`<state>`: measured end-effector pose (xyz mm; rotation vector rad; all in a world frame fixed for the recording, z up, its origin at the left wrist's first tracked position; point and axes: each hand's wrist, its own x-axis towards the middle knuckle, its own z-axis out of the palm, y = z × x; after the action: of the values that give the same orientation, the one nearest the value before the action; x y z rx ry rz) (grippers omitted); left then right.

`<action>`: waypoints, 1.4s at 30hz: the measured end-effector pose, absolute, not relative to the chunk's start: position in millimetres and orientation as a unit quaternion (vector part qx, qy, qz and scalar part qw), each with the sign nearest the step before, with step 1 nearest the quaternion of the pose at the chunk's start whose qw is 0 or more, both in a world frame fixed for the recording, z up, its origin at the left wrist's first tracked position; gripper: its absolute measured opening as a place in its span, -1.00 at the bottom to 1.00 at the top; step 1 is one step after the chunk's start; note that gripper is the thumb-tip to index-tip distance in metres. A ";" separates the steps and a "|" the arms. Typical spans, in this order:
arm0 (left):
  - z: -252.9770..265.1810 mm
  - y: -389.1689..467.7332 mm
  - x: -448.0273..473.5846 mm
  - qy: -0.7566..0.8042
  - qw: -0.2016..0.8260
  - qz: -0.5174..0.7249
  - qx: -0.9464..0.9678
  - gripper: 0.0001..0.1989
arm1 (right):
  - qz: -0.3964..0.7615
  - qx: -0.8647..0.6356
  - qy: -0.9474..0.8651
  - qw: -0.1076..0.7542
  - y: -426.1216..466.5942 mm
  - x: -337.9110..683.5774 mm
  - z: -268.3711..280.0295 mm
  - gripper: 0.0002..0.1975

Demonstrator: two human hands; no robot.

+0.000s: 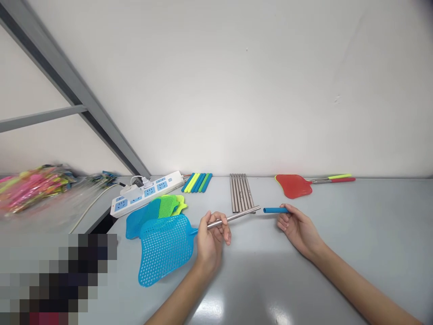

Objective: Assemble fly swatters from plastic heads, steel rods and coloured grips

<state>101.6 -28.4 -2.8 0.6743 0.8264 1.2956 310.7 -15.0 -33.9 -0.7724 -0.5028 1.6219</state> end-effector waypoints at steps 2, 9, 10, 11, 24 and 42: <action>-2.7 -27.6 100.4 0.362 0.673 0.567 0.306 -0.67 | 0.700 -0.337 -0.230 0.587 -15.4 310.4 -32.1 -0.87; -6.7 -27.5 101.7 0.375 0.691 0.530 0.316 -0.63 | 0.702 -0.351 -0.247 0.569 -15.1 311.6 -27.2 -0.85; -6.8 -27.6 101.8 0.376 0.692 0.528 0.318 -0.63 | 0.701 -0.350 -0.245 0.570 -15.0 311.9 -27.6 -0.85; -6.7 -27.7 101.8 0.377 0.691 0.527 0.320 -0.62 | 0.702 -0.348 -0.243 0.572 -15.0 312.1 -28.2 -0.86; -4.0 -30.7 107.8 0.425 0.688 0.462 0.363 -0.57 | 0.692 -0.355 -0.298 0.554 -19.7 307.7 -26.5 -0.82; 4.2 -37.8 105.7 0.501 0.545 0.370 0.561 -0.55 | 0.660 -0.407 -0.437 0.456 -30.2 312.3 -29.3 -0.79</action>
<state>105.7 -37.8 4.2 1.3310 1.1894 0.8772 312.3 -30.2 -29.3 -1.0028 -1.0778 1.6283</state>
